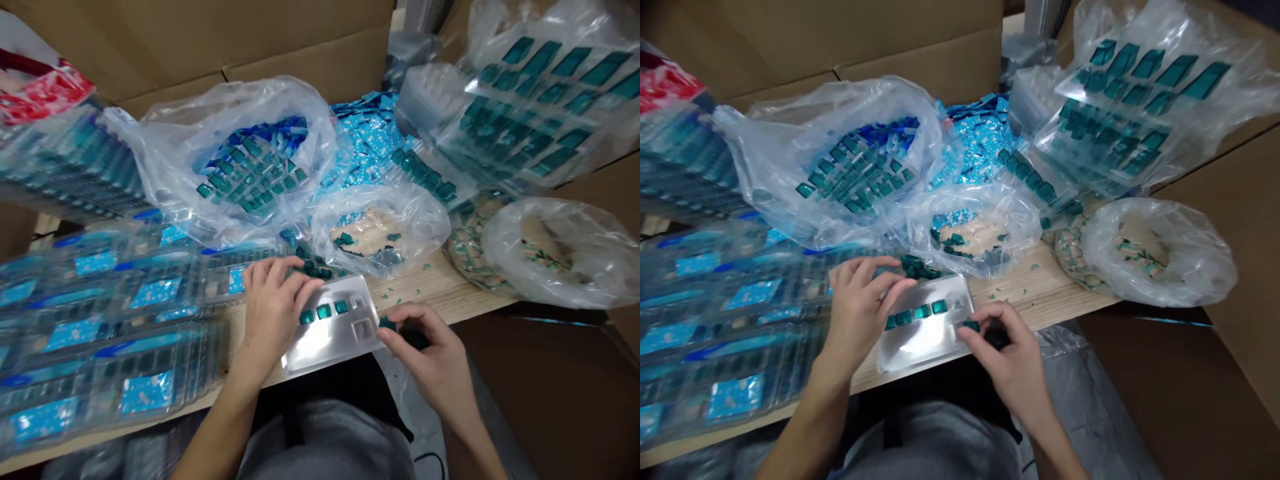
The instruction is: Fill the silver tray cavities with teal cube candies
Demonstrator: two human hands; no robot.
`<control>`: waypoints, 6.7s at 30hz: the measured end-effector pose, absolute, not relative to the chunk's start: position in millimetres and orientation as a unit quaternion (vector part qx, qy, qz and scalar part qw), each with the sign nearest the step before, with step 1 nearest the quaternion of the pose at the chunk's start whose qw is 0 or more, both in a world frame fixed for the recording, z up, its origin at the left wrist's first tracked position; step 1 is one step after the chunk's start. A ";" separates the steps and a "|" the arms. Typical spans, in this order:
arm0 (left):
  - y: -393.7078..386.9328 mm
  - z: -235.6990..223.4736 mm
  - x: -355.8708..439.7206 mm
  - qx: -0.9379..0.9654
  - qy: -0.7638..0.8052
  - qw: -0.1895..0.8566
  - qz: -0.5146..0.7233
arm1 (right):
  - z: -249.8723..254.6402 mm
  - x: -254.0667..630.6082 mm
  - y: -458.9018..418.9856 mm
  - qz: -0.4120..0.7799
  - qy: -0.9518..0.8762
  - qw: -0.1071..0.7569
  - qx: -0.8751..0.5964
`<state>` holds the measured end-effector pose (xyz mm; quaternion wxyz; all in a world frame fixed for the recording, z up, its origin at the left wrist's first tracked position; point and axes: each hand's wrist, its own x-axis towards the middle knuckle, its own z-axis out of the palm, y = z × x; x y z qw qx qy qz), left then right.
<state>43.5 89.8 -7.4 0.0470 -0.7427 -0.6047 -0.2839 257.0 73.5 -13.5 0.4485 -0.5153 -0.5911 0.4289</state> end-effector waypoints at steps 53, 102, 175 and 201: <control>36.3 -0.1 30.6 -0.793 -0.525 -0.295 -0.092 | -37.3 257.3 116.2 0.383 -0.753 0.281 -0.456; 78.1 62.6 -52.2 -0.702 -0.543 0.163 -0.431 | -0.5 272.4 96.2 0.574 -0.406 0.525 -0.480; 2.0 13.3 47.6 -0.612 -0.548 -0.274 -0.500 | 16.2 211.7 52.4 0.374 -0.770 0.396 -0.333; 7.3 10.8 49.9 -0.435 -0.509 -0.459 -0.584 | 11.5 210.0 44.2 0.627 -0.537 0.395 -0.404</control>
